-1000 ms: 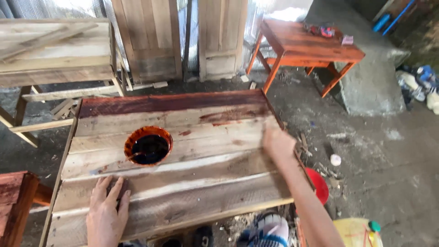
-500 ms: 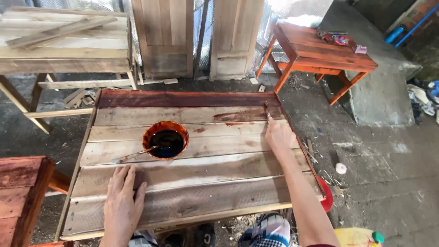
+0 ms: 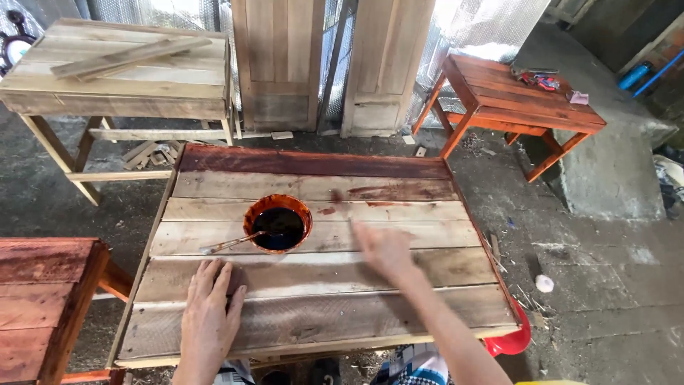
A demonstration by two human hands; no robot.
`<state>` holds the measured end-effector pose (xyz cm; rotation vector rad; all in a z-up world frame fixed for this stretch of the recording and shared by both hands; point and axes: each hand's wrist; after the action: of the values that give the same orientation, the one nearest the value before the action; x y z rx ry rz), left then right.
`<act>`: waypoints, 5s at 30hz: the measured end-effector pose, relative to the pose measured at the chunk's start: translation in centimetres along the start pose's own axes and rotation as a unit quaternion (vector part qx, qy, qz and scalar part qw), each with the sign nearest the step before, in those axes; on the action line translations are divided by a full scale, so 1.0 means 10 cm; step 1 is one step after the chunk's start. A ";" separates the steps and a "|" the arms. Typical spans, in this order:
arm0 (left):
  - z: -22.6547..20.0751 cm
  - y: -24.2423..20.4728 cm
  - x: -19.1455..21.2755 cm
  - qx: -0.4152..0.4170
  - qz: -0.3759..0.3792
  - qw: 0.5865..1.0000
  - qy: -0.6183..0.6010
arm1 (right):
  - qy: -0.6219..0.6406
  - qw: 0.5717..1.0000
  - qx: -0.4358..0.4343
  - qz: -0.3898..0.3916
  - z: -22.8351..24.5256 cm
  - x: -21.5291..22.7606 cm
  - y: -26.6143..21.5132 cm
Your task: The person applies dark wood stain to a wooden table surface using a brush. They dip the brush into a container of stain and spread it across the planks, working from one end to the other.
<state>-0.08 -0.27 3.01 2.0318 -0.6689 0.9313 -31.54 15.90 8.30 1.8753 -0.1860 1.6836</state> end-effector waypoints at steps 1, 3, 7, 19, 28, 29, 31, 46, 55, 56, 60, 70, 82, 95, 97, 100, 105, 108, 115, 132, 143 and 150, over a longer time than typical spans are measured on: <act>0.01 0.01 -0.01 0.001 -0.003 1.000 0.004 | 0.002 1.000 0.003 -0.003 -0.10 -0.07 0.01; 0.04 -0.03 0.00 -0.015 -0.014 1.000 -0.007 | 0.030 0.988 -0.148 0.041 -0.28 -0.21 -0.03; 0.01 -0.03 0.04 0.017 0.002 0.999 -0.037 | 0.026 0.858 -0.484 0.171 -0.93 0.39 -0.03; -0.10 0.12 0.21 0.129 -0.013 0.983 -0.127 | 0.251 0.951 -0.179 0.008 -0.22 0.62 -0.49; -0.18 0.31 0.43 0.147 -0.167 0.925 -0.308 | 0.240 0.965 -0.084 0.057 0.34 0.91 -0.19; -0.18 0.30 0.43 0.160 -0.150 0.925 -0.311 | 0.173 0.978 -0.079 0.084 0.38 0.91 -0.12; -0.13 0.27 0.37 0.177 -0.132 0.924 -0.313 | 0.104 0.985 -0.072 0.114 0.49 0.86 0.02; -0.01 0.15 0.16 0.073 -0.103 0.967 -0.221 | -0.022 0.972 -0.085 0.216 0.98 1.20 0.58; 0.04 0.15 0.10 0.017 -0.126 0.972 -0.196 | 0.302 0.867 -0.151 0.366 0.67 1.09 0.56; 0.03 0.15 0.12 0.020 -0.121 0.973 -0.196 | 0.369 0.831 -0.193 0.369 0.59 0.98 0.56; 0.05 0.16 0.09 0.029 -0.112 0.974 -0.194 | 0.473 0.760 -0.260 0.362 0.35 0.71 0.52; 0.05 0.17 0.08 0.028 -0.105 0.977 -0.184 | 0.314 0.902 -0.205 0.214 0.53 1.25 0.45; 0.05 0.17 0.07 0.012 -0.115 0.978 -0.172 | 0.056 0.967 -0.181 0.170 0.53 1.50 0.57; 0.04 0.17 0.08 0.018 -0.110 0.977 -0.183 | 0.001 0.965 -0.179 0.193 0.73 1.96 0.68; 0.05 0.16 0.07 0.014 -0.114 0.977 -0.181 | 0.001 0.964 -0.176 0.198 0.76 1.99 0.68; 0.04 0.16 0.08 0.023 -0.107 0.977 -0.181 | 0.010 0.965 -0.171 0.197 0.77 1.99 0.68; 0.00 0.16 0.15 0.024 -0.105 0.975 -0.192 | -0.016 0.967 -0.168 0.193 0.72 1.92 0.68; 0.02 0.16 0.11 0.018 -0.110 0.976 -0.186 | -0.014 0.964 -0.175 0.199 0.70 1.88 0.67; 0.03 0.17 0.08 0.015 -0.113 0.978 -0.175 | 0.010 0.967 -0.171 0.187 0.60 1.68 0.55; 0.02 0.17 0.07 0.020 -0.116 0.977 -0.175 | 0.010 0.966 -0.186 0.182 0.53 1.85 0.45; 0.03 0.16 0.06 0.028 -0.106 0.979 -0.173 | 0.025 0.965 -0.187 0.185 0.48 1.73 0.42; 0.02 0.17 0.06 0.023 -0.105 0.980 -0.165 | 0.187 0.929 -0.226 0.225 0.46 1.69 0.34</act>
<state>-0.83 -1.49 4.16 2.2713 -0.5944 0.4956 -26.10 15.59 25.25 1.2006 -0.8207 2.0444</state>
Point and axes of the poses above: each hand's wrist, its own y-axis towards the middle knuckle, its own x-axis out of the back of the hand, z = x × y, and after that the axes turned 13 degrees about -x, right-handed
